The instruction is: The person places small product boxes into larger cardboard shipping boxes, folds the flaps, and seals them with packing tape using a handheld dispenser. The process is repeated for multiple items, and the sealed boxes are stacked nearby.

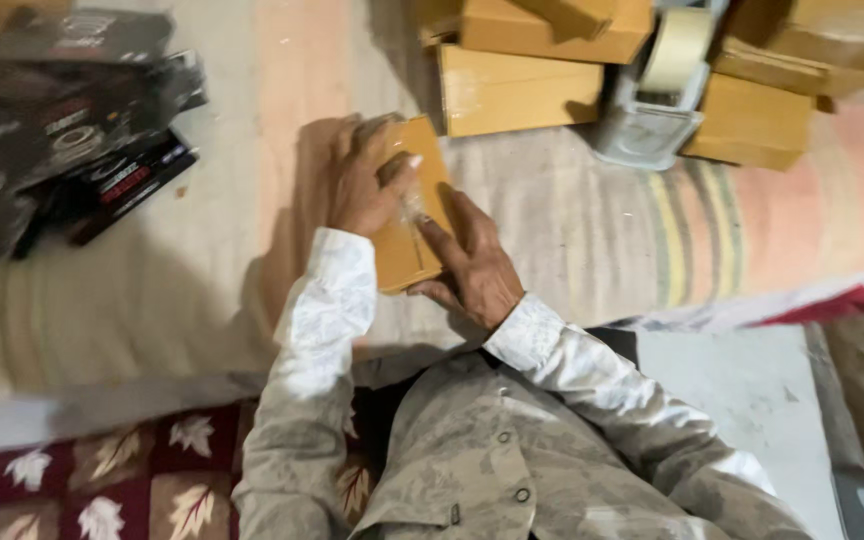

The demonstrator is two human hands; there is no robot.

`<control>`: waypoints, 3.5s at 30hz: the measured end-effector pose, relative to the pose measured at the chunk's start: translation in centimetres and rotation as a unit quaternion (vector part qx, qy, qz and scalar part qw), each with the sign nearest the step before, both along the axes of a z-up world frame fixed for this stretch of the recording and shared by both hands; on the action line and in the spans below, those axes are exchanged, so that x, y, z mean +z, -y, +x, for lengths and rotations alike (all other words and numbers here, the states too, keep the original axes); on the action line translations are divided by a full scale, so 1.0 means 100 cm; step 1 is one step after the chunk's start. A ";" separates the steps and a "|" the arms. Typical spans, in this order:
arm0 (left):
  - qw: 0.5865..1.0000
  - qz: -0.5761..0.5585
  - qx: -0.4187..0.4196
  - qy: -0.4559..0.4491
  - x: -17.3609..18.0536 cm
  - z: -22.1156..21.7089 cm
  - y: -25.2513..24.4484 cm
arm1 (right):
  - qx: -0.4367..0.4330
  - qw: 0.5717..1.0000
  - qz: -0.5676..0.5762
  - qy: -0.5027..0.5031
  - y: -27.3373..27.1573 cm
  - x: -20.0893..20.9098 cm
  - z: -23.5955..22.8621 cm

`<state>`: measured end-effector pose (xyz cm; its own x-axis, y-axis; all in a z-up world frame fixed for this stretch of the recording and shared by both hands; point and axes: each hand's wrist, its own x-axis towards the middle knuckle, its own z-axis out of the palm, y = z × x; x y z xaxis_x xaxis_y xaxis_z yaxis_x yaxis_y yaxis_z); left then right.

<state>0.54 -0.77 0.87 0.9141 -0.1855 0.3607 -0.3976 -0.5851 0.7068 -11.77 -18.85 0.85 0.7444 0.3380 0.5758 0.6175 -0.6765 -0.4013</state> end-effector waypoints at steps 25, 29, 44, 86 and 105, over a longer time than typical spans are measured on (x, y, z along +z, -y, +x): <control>0.944 0.010 -0.281 0.173 -0.011 -0.037 0.216 | -0.335 0.917 0.161 -0.143 0.245 0.048 0.103; 0.937 0.096 -0.272 0.198 -0.009 -0.039 0.216 | -0.294 0.913 0.250 -0.132 0.247 0.038 0.123; 0.957 -0.004 -0.271 0.102 -0.029 -0.028 0.216 | -0.270 0.813 0.481 -0.187 0.206 0.045 0.051; 0.992 0.125 0.007 0.014 -0.003 0.038 -0.005 | -0.005 0.857 0.296 -0.421 0.148 0.036 0.002; 0.973 0.069 0.214 -0.055 -0.023 -0.041 0.031 | 0.131 0.925 -0.154 -0.320 0.044 0.075 0.121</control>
